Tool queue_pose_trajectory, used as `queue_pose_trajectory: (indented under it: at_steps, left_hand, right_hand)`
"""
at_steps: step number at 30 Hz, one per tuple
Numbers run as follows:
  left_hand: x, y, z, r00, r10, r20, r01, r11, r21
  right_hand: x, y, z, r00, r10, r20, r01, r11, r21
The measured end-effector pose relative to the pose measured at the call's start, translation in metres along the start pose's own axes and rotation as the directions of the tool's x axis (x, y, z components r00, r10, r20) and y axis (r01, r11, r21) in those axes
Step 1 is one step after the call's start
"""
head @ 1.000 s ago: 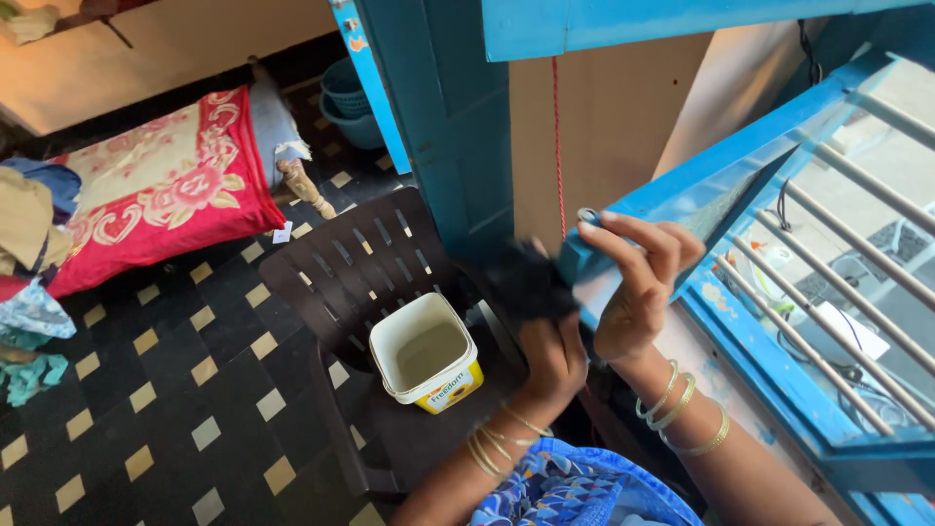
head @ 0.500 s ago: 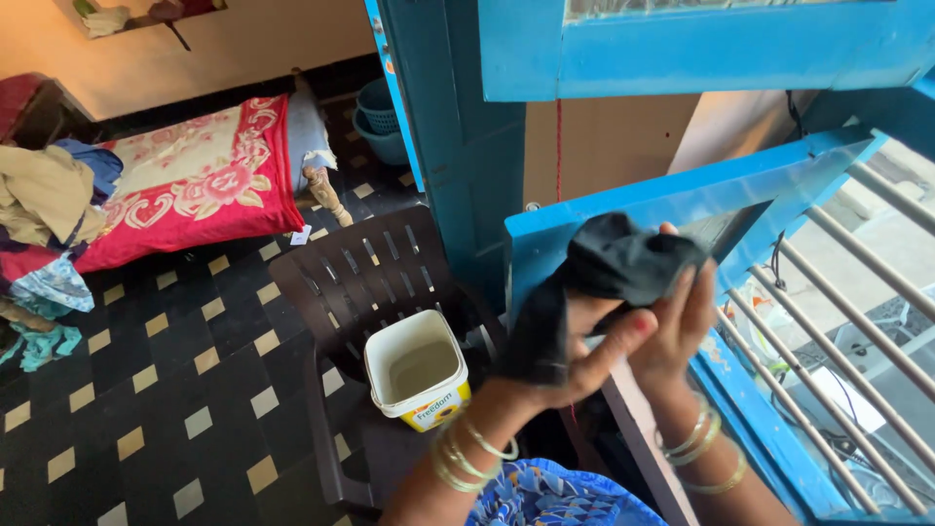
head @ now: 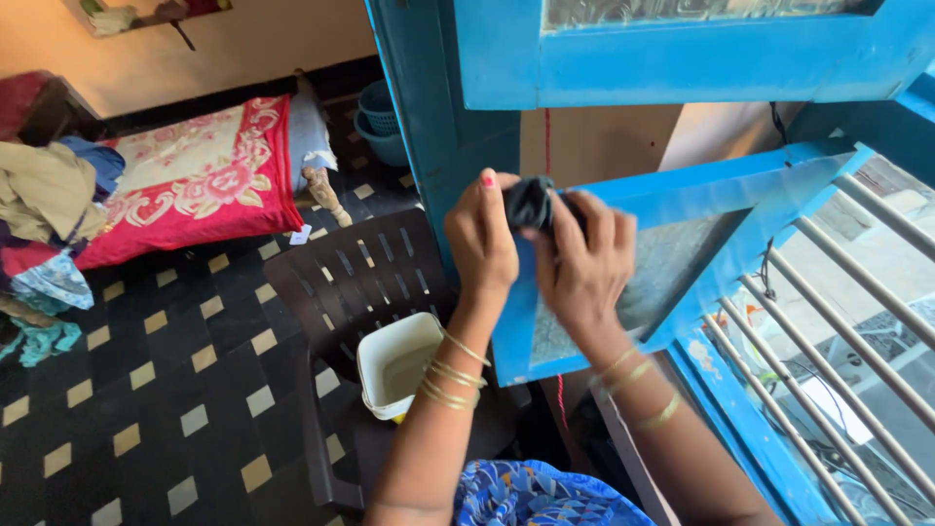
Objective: The person wipes the blue metal window frame and textured glass panes using a dark cloth. They clean the horizontal and vertical bars, the frame edges, and the glass surfaces, moving methodically across the window area.
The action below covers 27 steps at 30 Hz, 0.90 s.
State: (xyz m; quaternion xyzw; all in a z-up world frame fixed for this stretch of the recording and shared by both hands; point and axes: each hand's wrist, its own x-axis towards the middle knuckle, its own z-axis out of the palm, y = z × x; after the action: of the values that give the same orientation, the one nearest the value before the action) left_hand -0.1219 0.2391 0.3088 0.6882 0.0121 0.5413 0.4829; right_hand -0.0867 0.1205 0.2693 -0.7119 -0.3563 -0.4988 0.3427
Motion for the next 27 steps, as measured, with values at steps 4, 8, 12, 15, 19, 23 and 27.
queue_pose_trajectory:
  at_steps: [4,8,12,15,19,23,27]
  left_hand:
    - [0.008,-0.017,0.004,0.998,0.07,-0.001,-0.07,0.997,-0.02]
    - [0.019,-0.03,0.013,1.0,0.007,-0.03,-0.01,0.995,-0.095]
    - [0.032,-0.054,0.019,0.999,0.008,-0.04,-0.013,0.992,-0.122]
    - [0.046,-0.07,0.022,1.0,-0.018,-0.011,0.016,0.984,-0.177]
    - [0.049,-0.081,0.021,0.997,0.065,-0.044,-0.071,0.984,-0.165]
    - [0.049,-0.081,0.021,0.999,0.047,0.024,-0.041,0.978,-0.205]
    - [0.046,-0.078,0.022,0.999,0.013,0.04,-0.005,0.983,-0.182]
  right_hand:
    - [0.015,0.08,-0.013,0.993,-0.019,-0.112,-0.011,0.966,-0.26]
    - [0.029,0.151,-0.06,0.981,0.119,-0.155,-0.168,0.919,-0.356]
    - [0.043,0.118,-0.036,0.978,0.074,-0.196,-0.155,0.886,-0.438]
    - [0.05,0.051,0.013,0.992,0.061,-0.11,-0.093,0.947,-0.307]
    - [0.041,0.004,0.048,0.999,0.045,-0.014,-0.045,0.998,-0.054]
    - [0.037,0.054,0.02,0.999,-0.003,-0.043,-0.002,0.993,-0.121]
    - [0.031,0.133,-0.04,0.987,-0.008,-0.158,-0.066,0.884,-0.462]
